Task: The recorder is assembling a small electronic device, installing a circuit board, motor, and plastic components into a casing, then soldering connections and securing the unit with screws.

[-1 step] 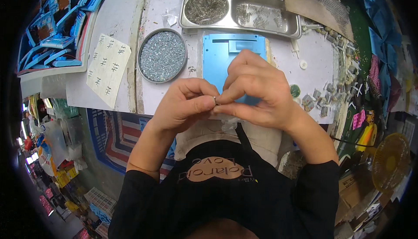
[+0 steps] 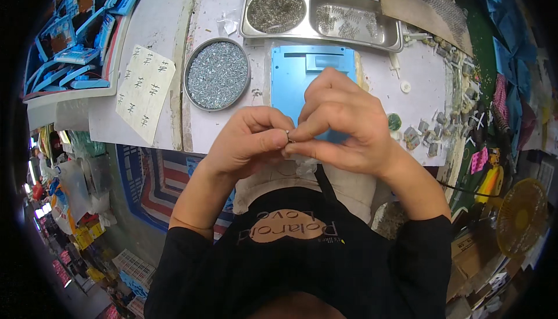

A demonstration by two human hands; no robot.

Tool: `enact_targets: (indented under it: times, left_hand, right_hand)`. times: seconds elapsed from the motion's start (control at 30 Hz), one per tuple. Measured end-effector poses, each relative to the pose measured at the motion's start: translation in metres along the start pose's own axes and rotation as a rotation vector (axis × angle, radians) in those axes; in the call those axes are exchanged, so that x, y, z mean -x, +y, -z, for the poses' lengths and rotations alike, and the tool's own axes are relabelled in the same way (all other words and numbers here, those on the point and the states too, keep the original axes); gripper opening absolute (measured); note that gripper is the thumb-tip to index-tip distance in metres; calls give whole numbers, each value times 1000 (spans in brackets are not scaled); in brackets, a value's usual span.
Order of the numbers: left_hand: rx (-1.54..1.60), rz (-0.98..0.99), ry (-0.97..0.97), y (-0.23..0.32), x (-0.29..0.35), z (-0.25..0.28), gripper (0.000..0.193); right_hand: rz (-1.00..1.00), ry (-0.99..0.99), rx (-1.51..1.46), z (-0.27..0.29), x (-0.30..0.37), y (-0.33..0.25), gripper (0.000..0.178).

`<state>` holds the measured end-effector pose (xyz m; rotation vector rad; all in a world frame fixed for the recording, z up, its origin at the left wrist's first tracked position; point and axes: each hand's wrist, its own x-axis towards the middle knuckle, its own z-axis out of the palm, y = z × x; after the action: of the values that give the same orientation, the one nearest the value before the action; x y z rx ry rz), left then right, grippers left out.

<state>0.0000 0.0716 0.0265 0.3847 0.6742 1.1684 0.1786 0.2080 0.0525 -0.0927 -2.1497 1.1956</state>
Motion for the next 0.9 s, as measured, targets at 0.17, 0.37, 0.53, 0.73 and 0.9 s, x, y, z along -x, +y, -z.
enact_targets:
  times: [0.17,0.37,0.53,0.73,0.9]
  left_hand:
    - [178,75,-60,-6,-2,-2,14]
    - [105,3,-1,-6,-1,-2,15]
    - [-223,-175,173,3,-6,1,14]
    - [-1541,-657,362,46,-39,41,8]
    - [-1860,-752,173,57,-54,44,9]
  right_hand:
    - [-6,66,-64,-6,9,3,27]
    - [16,97,9,-11,10,2,28]
    - [-95,197,-58,-16,13,10,22]
    - [-269,306,38,25,11,38,13]
    - [-436,172,269,60,17,33,6]
